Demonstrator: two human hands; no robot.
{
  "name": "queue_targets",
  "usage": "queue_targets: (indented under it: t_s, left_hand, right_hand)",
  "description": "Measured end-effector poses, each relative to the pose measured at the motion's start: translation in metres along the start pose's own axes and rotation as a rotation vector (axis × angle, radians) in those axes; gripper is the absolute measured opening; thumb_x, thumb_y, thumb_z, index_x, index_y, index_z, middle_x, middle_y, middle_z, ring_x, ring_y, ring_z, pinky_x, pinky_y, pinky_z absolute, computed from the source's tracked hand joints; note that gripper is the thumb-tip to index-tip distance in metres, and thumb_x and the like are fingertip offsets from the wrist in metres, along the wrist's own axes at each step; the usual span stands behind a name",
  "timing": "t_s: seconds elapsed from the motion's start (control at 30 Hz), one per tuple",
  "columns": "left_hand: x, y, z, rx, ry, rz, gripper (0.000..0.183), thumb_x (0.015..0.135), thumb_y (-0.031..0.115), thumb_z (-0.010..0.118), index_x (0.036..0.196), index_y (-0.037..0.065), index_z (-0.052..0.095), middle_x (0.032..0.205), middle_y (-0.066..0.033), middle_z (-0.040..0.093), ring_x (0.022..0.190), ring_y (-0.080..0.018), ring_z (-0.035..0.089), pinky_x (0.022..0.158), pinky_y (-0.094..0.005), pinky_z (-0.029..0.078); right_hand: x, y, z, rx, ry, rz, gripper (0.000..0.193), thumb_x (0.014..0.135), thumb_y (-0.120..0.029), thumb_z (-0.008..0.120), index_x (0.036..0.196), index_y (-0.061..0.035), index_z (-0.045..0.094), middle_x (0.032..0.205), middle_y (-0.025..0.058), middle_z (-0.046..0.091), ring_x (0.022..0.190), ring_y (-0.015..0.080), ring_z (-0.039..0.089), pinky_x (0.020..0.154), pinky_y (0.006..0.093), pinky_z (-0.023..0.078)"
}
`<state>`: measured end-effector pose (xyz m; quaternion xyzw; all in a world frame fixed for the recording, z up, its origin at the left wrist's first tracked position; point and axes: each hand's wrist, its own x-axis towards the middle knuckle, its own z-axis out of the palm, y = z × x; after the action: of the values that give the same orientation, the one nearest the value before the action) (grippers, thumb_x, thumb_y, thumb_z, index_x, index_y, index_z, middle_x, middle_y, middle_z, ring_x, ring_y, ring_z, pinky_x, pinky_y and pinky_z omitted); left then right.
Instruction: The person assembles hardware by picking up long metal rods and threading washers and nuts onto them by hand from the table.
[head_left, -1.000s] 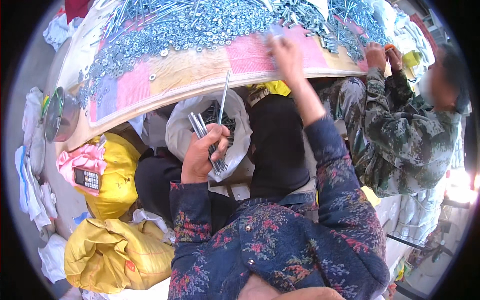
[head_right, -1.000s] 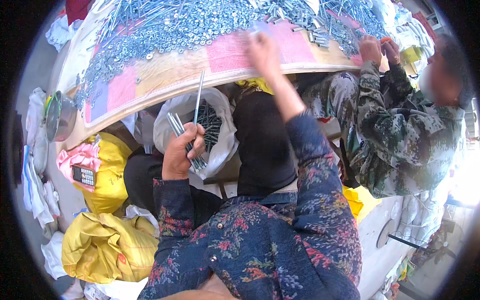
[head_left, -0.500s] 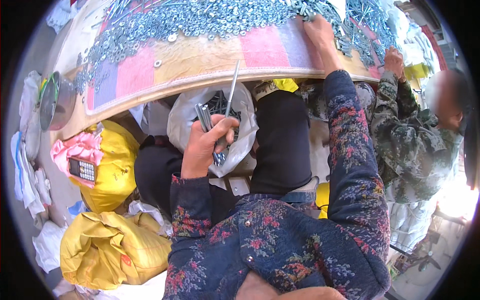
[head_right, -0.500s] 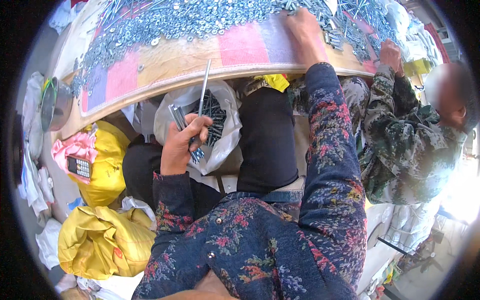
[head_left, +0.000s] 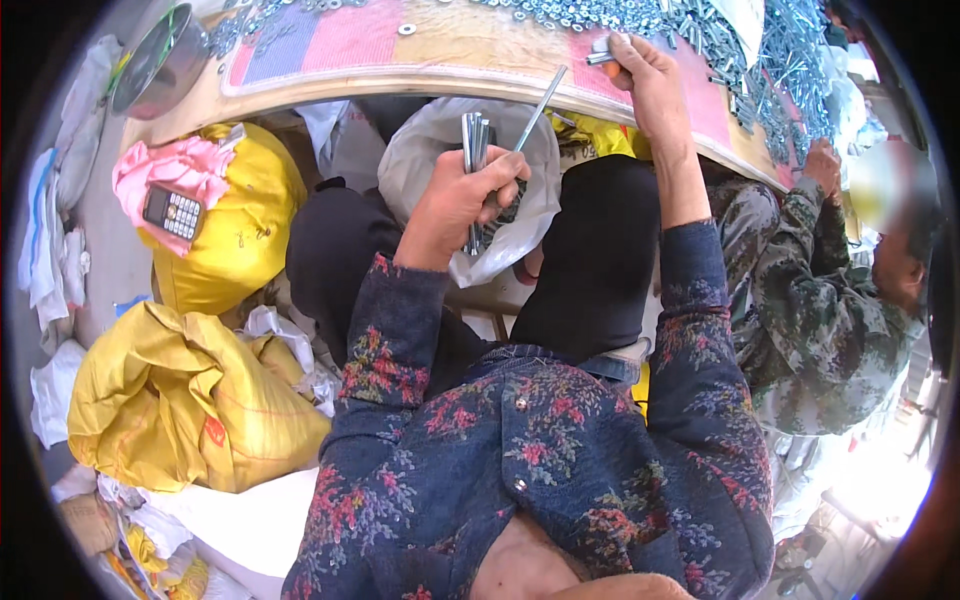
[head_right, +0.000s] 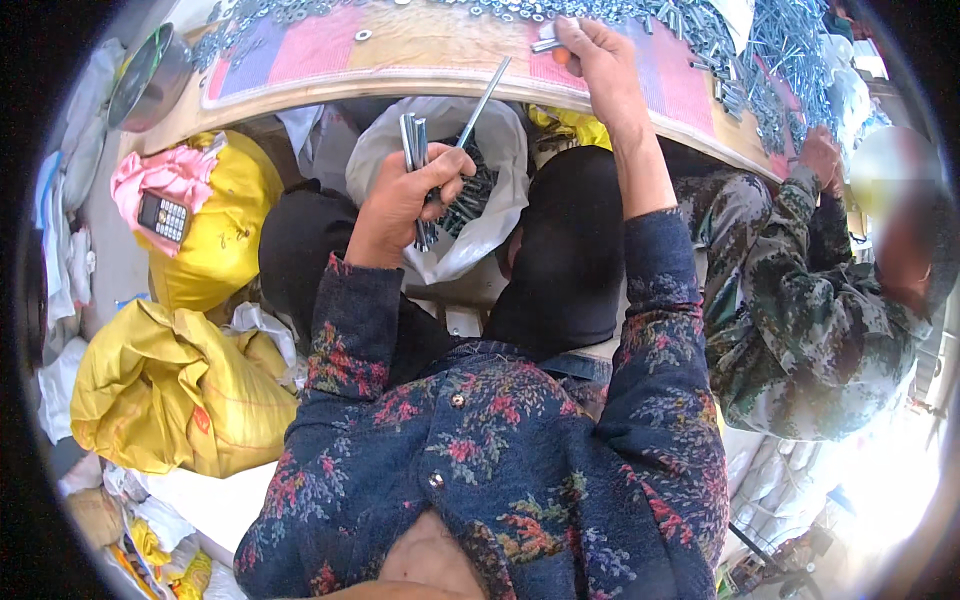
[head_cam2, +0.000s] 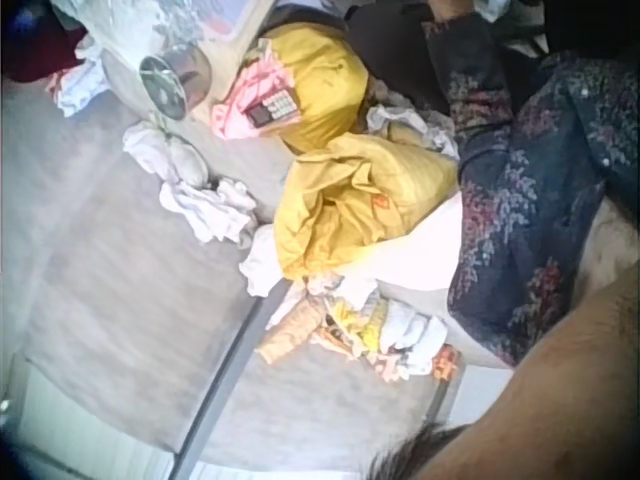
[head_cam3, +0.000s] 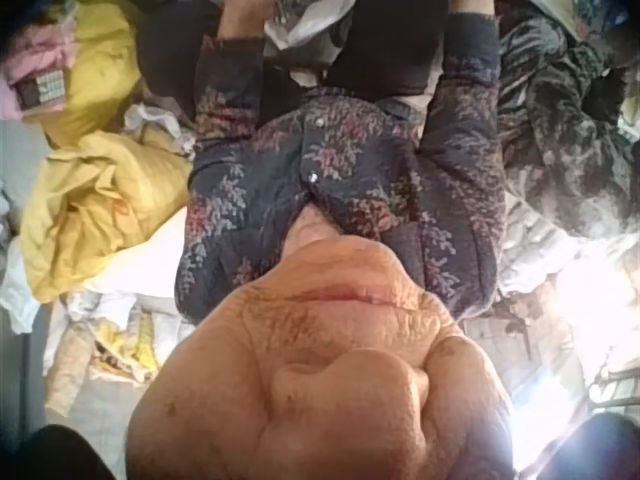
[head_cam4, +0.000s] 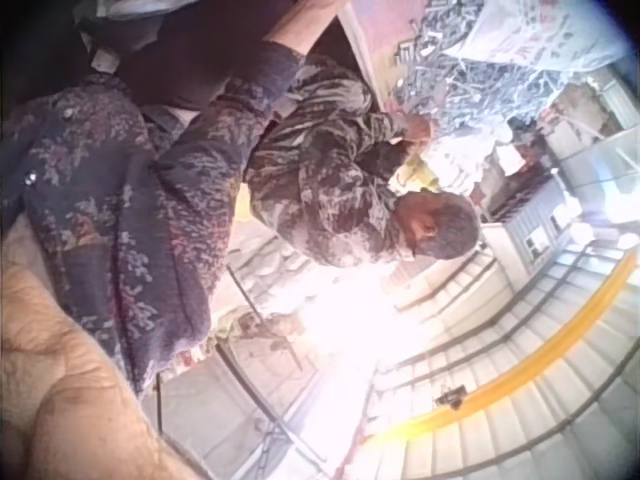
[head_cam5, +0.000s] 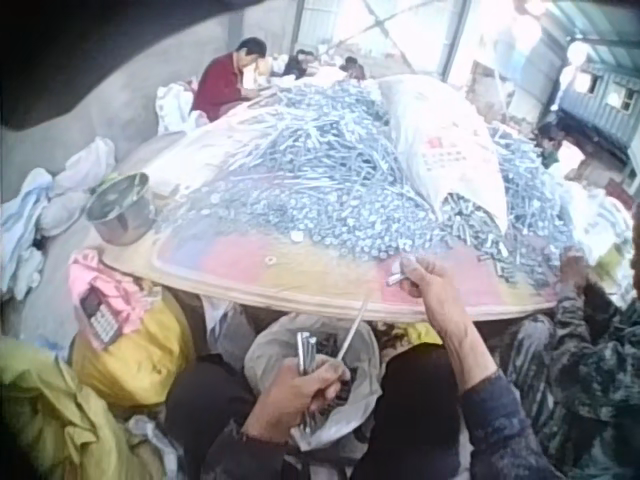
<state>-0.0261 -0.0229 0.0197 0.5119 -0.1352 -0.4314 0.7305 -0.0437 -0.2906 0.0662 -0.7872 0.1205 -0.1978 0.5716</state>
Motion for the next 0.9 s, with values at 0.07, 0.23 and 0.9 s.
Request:
queue_targets:
  t_s: [0.07, 0.23, 0.9]
  left_hand:
    - [-0.006, 0.003, -0.001, 0.014, -0.014, 0.014, 0.026, 0.091, 0.026, 0.061, 0.087, 0.0, 0.065, 0.059, 0.0031, 0.051, 0.046, -0.0019, 0.037, 0.041, -0.0181, 0.024]
    - [-0.012, -0.001, -0.016, 0.003, 0.04, 0.026, 0.024, 0.089, 0.024, 0.066, 0.09, 0.0, 0.067, 0.062, 0.0017, 0.054, 0.047, -0.002, 0.04, 0.041, -0.018, 0.025]
    - [-0.028, 0.023, -0.064, -0.564, 0.213, 0.161, 0.019, 0.088, 0.012, 0.067, 0.103, 0.0, 0.064, 0.079, -0.0077, 0.064, 0.051, -0.0046, 0.046, 0.044, -0.015, 0.034]
  right_hand:
    - [-0.006, -0.009, 0.014, -0.207, -0.096, -0.085, 0.031, 0.095, -0.033, 0.058, 0.088, -0.0035, 0.065, 0.071, -0.0026, 0.057, 0.066, 0.0078, 0.049, 0.063, 0.023, 0.04]
    - [-0.01, -0.033, 0.066, -0.432, -0.442, -0.107, 0.024, 0.096, -0.029, 0.057, 0.091, -0.0074, 0.066, 0.07, -0.0053, 0.054, 0.064, 0.0037, 0.049, 0.059, 0.021, 0.038]
    - [0.065, -0.005, 0.196, -0.988, 0.087, -0.558, 0.029, 0.087, -0.033, 0.062, 0.086, -0.0038, 0.062, 0.088, 0.0167, 0.065, 0.076, 0.0363, 0.063, 0.069, 0.0443, 0.05]
